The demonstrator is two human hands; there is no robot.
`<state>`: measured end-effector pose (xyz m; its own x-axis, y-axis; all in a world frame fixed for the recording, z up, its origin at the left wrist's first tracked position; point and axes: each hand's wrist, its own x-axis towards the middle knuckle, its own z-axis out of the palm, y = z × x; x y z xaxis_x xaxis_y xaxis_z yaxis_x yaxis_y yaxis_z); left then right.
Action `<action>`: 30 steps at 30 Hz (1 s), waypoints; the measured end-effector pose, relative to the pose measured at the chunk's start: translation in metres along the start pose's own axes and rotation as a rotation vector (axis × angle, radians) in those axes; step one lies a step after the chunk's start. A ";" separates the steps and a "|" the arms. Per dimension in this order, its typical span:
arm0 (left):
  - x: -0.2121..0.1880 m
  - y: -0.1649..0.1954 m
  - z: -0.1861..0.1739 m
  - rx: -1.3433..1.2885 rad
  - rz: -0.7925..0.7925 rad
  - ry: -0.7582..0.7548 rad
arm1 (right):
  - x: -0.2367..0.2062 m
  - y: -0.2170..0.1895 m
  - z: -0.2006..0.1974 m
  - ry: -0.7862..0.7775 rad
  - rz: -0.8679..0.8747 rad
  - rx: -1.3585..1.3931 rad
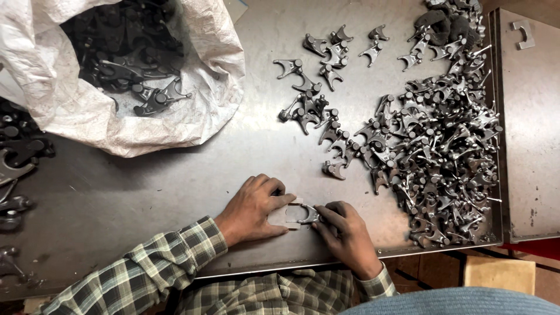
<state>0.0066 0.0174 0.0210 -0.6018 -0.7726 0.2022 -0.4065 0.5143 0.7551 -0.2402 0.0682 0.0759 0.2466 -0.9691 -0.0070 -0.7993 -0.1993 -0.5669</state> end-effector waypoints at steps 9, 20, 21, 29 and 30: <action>0.002 -0.003 0.003 0.021 -0.004 -0.038 | -0.008 0.026 0.008 -0.076 0.063 0.113; 0.001 0.000 0.000 -0.008 -0.045 -0.042 | 0.015 0.069 -0.002 0.299 0.155 0.654; 0.001 0.001 0.000 -0.014 -0.041 -0.037 | 0.023 0.063 0.001 0.360 0.135 0.291; 0.004 0.004 -0.001 -0.006 -0.003 0.001 | 0.036 0.028 0.007 0.300 -0.015 -0.016; 0.003 0.004 -0.001 -0.011 -0.014 0.000 | 0.026 0.027 0.005 0.270 -0.031 0.039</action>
<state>0.0037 0.0167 0.0257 -0.5960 -0.7798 0.1916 -0.4077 0.4995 0.7644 -0.2522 0.0385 0.0560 0.1116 -0.9674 0.2274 -0.7709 -0.2287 -0.5945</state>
